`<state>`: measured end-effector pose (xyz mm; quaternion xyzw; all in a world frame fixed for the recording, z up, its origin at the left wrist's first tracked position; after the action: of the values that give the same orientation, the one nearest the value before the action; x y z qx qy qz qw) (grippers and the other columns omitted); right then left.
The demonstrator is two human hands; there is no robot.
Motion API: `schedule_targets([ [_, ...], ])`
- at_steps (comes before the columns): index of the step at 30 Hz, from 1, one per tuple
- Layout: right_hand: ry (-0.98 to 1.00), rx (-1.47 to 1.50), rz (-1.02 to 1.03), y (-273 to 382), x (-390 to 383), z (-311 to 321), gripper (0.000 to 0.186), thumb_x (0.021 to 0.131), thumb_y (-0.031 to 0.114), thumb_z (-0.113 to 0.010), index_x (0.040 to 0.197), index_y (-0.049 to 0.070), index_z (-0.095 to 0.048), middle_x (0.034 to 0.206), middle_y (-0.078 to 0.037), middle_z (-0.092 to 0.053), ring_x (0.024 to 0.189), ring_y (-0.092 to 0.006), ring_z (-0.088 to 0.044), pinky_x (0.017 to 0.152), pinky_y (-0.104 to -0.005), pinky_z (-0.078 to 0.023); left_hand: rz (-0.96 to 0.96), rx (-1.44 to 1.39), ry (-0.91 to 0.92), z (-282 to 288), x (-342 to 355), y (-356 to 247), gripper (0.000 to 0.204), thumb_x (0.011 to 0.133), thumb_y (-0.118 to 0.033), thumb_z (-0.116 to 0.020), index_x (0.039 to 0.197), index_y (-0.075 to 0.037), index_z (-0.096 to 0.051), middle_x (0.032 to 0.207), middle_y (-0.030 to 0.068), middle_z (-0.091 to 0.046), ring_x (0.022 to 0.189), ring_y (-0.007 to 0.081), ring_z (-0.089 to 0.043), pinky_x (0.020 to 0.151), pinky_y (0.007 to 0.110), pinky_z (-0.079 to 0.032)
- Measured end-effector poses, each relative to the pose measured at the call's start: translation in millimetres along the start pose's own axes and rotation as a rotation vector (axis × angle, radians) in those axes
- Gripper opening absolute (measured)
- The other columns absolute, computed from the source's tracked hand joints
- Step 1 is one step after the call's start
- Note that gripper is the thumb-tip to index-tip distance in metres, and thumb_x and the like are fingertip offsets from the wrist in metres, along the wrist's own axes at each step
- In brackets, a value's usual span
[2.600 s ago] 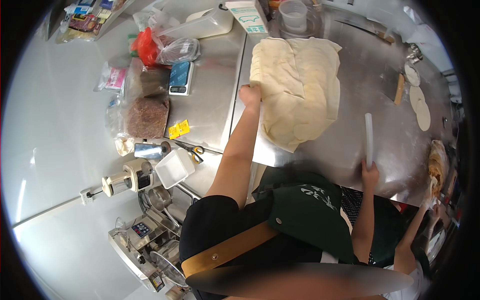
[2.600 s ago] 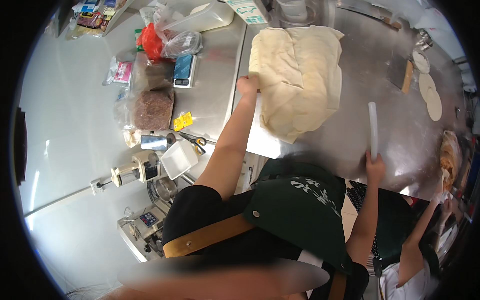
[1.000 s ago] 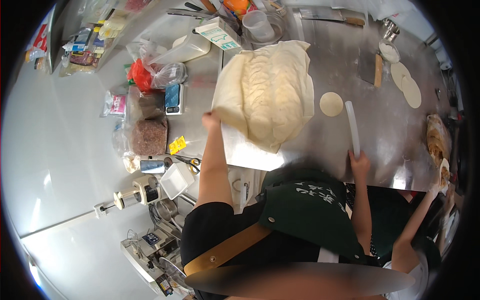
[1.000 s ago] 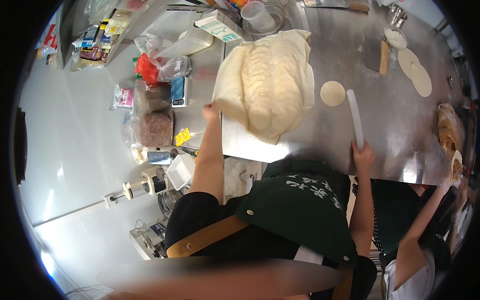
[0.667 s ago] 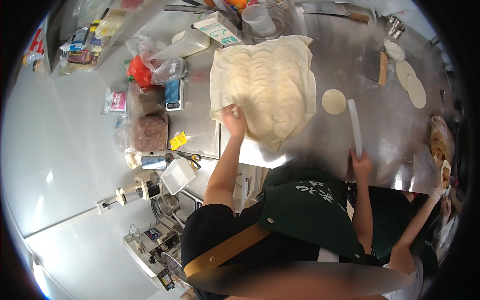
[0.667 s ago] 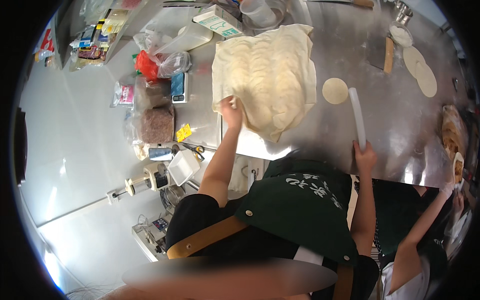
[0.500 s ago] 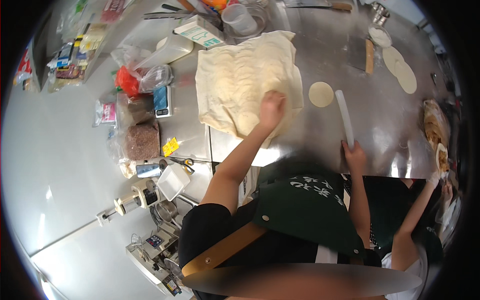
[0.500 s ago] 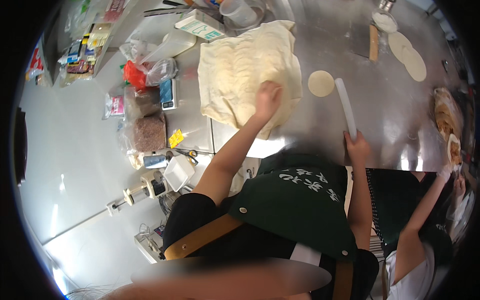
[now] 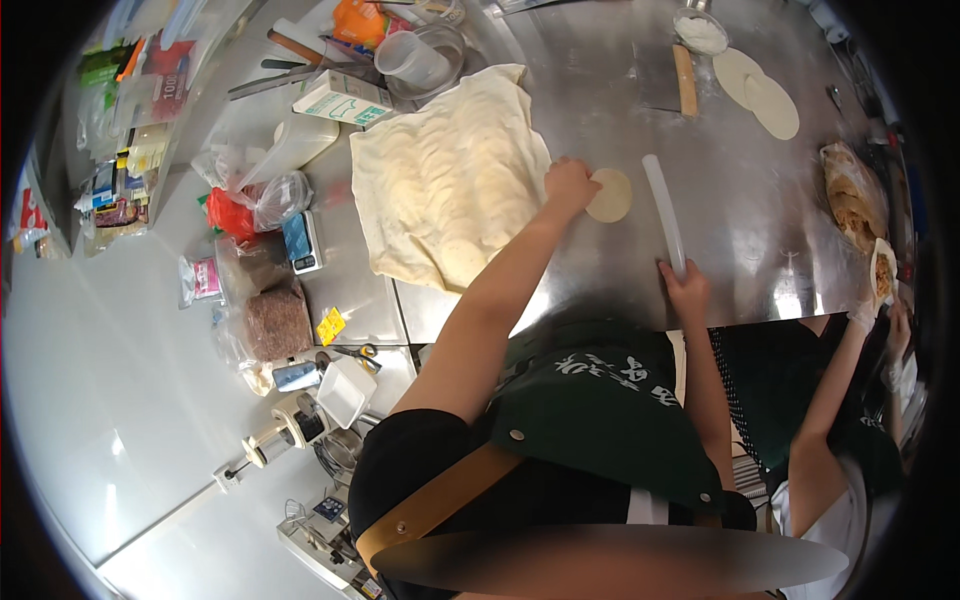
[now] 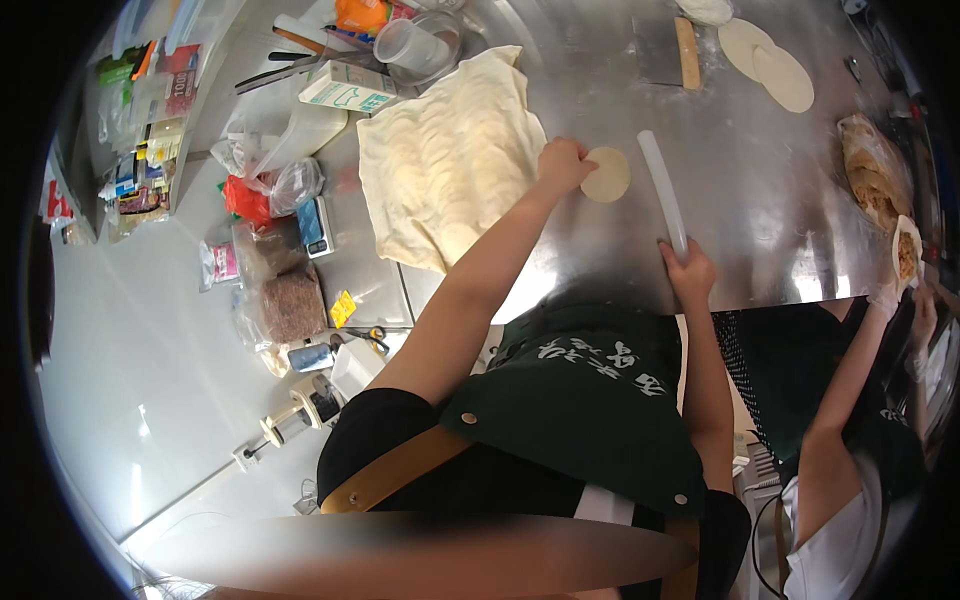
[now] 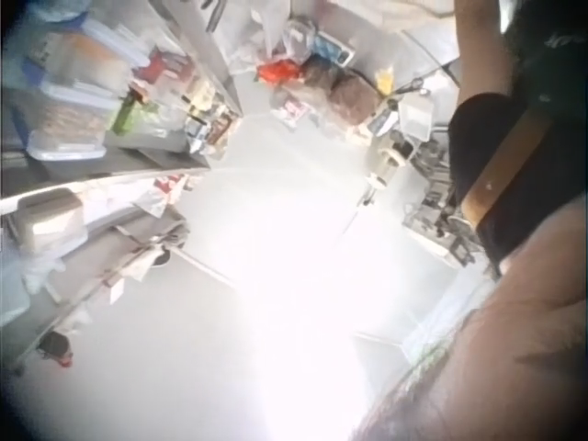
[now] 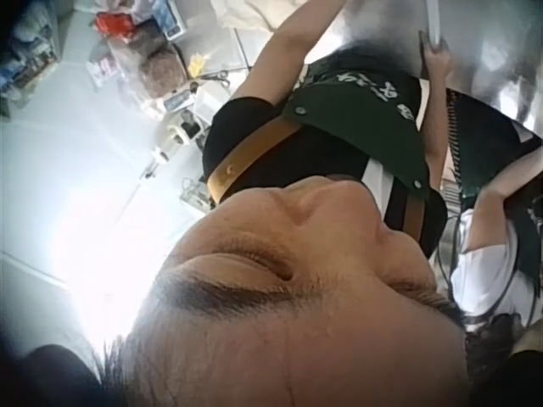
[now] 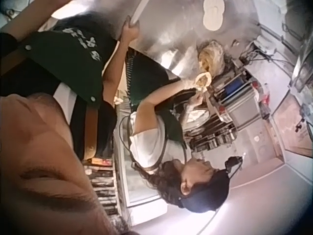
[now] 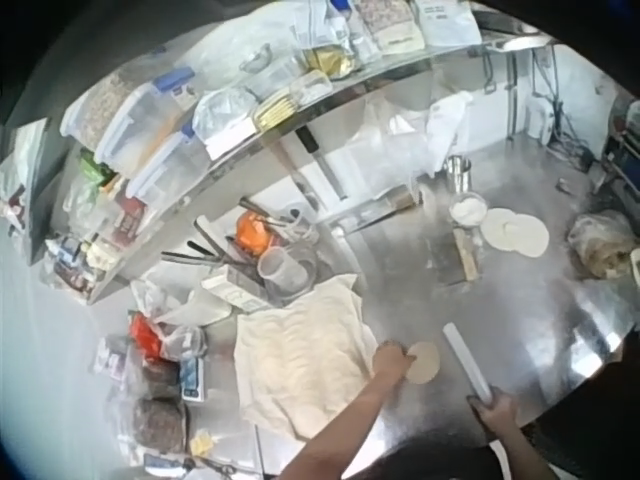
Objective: Rolling out small pieces of dough into flat circles using a rolling pin on a stainless steel counter.
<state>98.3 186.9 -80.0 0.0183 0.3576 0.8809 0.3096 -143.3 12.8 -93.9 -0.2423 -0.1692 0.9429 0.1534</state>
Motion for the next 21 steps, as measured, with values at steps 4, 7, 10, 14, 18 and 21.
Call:
schedule_targets([
  [4,0.017,0.113,-0.078,-1.2,0.4,1.4,0.045,0.076,0.044,-0.067,0.091,0.002,-0.064,0.074,-0.017,-0.064,0.07,-0.0333,-0.063,0.063,-0.0396,-0.048,-0.207,-0.102,-0.138,3.7,-6.2,-41.5,0.023,0.069,-0.026,-0.07,0.084,-0.009,-0.066,0.087,0.0136,-0.064,0.083,0.0278,-0.062,0.073,0.037,-0.049],
  [7,-0.025,0.211,-0.082,-7.7,-2.0,1.6,0.041,0.078,0.039,-0.068,0.082,-0.002,-0.06,0.064,-0.015,-0.061,0.058,-0.0247,-0.061,0.053,-0.0349,-0.046,-0.219,-0.213,0.032,-11.0,15.8,-82.3,0.02,0.07,-0.023,-0.068,0.083,-0.009,-0.066,0.087,0.0145,-0.064,0.085,0.0277,-0.062,0.073,0.036,-0.049],
  [10,-0.038,0.234,-0.09,-8.6,-4.5,2.1,0.039,0.078,0.037,-0.068,0.081,-0.002,-0.06,0.063,-0.013,-0.06,0.053,-0.0202,-0.059,0.051,-0.0322,-0.045,-0.154,-0.334,-0.044,-10.7,49.9,-98.1,0.02,0.07,-0.02,-0.069,0.083,-0.006,-0.066,0.085,0.015,-0.065,0.082,0.0282,-0.063,0.072,0.036,-0.049],
  [14,0.051,0.306,-0.19,-10.4,-5.0,-3.7,0.037,0.077,0.036,-0.069,0.091,0.002,-0.065,0.072,-0.013,-0.064,0.065,-0.0272,-0.062,0.063,-0.0357,-0.047,0.037,-0.436,-0.141,-15.5,97.6,-63.3,0.026,0.069,-0.018,-0.07,0.09,-0.005,-0.065,0.091,0.0162,-0.065,0.087,0.0312,-0.063,0.077,0.039,-0.049],
  [18,0.04,0.308,-0.182,-13.6,-7.5,-1.6,0.036,0.08,0.035,-0.067,0.095,0.002,-0.063,0.067,-0.009,-0.062,0.056,-0.0197,-0.059,0.055,-0.0314,-0.046,0.139,-0.438,-0.147,-5.6,92.2,-36.3,0.029,0.066,-0.018,-0.072,0.091,-0.004,-0.066,0.09,0.0166,-0.066,0.087,0.0307,-0.063,0.077,0.037,-0.05],
  [21,0.153,0.449,-0.276,-34.6,-6.9,-16.5,0.035,0.084,0.033,-0.063,0.099,0.002,-0.06,0.062,-0.006,-0.057,0.05,-0.0145,-0.055,0.049,-0.0284,-0.044,0.128,-0.455,-0.154,-2.4,69.9,-21.4,0.028,0.065,-0.017,-0.073,0.088,-0.003,-0.065,0.086,0.0149,-0.066,0.083,0.0301,-0.063,0.074,0.037,-0.05],
])
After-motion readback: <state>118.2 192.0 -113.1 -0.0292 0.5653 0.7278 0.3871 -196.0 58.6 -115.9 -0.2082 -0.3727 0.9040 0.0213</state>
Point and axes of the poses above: each hand's wrist, its own x-axis towards the middle knuckle, its own z-axis out of the back of the hand, y = z × x, the point moved 10 cm from there along x, towards the middle knuckle
